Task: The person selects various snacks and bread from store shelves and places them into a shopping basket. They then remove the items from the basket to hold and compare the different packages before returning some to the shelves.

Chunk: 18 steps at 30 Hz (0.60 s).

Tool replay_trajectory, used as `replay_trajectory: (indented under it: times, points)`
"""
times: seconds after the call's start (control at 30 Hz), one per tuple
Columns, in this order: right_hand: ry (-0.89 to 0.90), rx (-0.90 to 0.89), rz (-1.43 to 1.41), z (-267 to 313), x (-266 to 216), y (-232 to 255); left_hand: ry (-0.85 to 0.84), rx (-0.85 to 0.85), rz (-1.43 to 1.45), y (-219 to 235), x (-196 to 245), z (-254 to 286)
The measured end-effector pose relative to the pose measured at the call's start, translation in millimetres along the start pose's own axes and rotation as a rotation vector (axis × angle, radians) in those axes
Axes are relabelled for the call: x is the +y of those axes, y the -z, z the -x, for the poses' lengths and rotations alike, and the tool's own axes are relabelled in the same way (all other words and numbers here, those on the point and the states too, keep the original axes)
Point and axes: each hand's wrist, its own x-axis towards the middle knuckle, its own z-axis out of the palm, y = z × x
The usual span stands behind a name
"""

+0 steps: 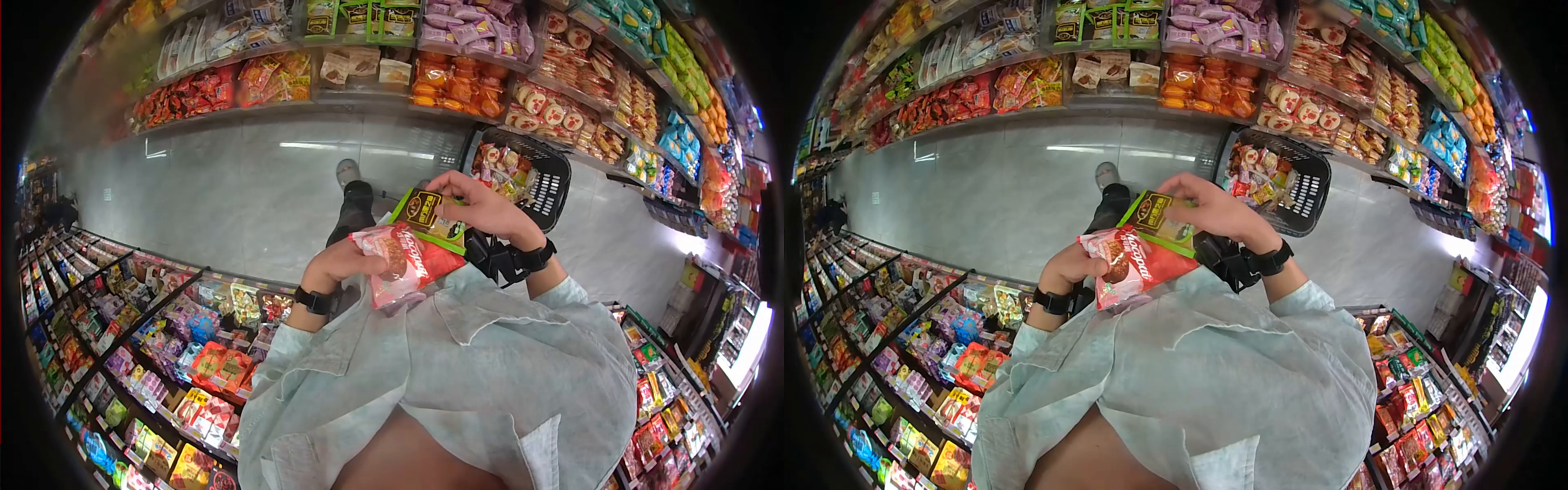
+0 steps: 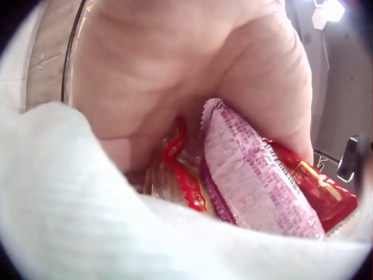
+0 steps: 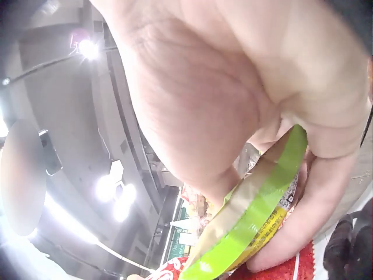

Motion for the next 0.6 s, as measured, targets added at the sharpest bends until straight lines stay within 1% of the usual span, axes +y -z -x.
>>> replay_trajectory:
  times: [0.1,0.2,0.23,0.33,0.37,0.47,0.5,0.6]
  points:
    - [0.014,0.104,-0.077,-17,-26,-18,0.026,-0.044,-0.084,12,34,-1]
    - [0.059,0.185,-0.063,-45,-43,-36,0.011,-0.097,-0.136,41,55,3]
    - [0.015,0.197,-0.036,-51,-57,-42,0.006,-0.096,-0.138,50,63,8]
    - [0.137,0.252,-0.056,-81,-80,-61,-0.024,-0.102,-0.154,79,81,21]
    - [0.091,0.246,-0.050,-88,-92,-65,-0.028,-0.106,-0.154,87,85,26]
    - [0.112,0.251,-0.207,-118,-106,-79,0.033,-0.190,-0.177,105,111,45]
    - [0.175,0.306,-0.284,-130,-110,-85,0.003,-0.187,-0.183,114,114,50]
    - [0.222,0.416,-0.324,-158,-120,-81,-0.070,-0.171,-0.156,137,112,63]
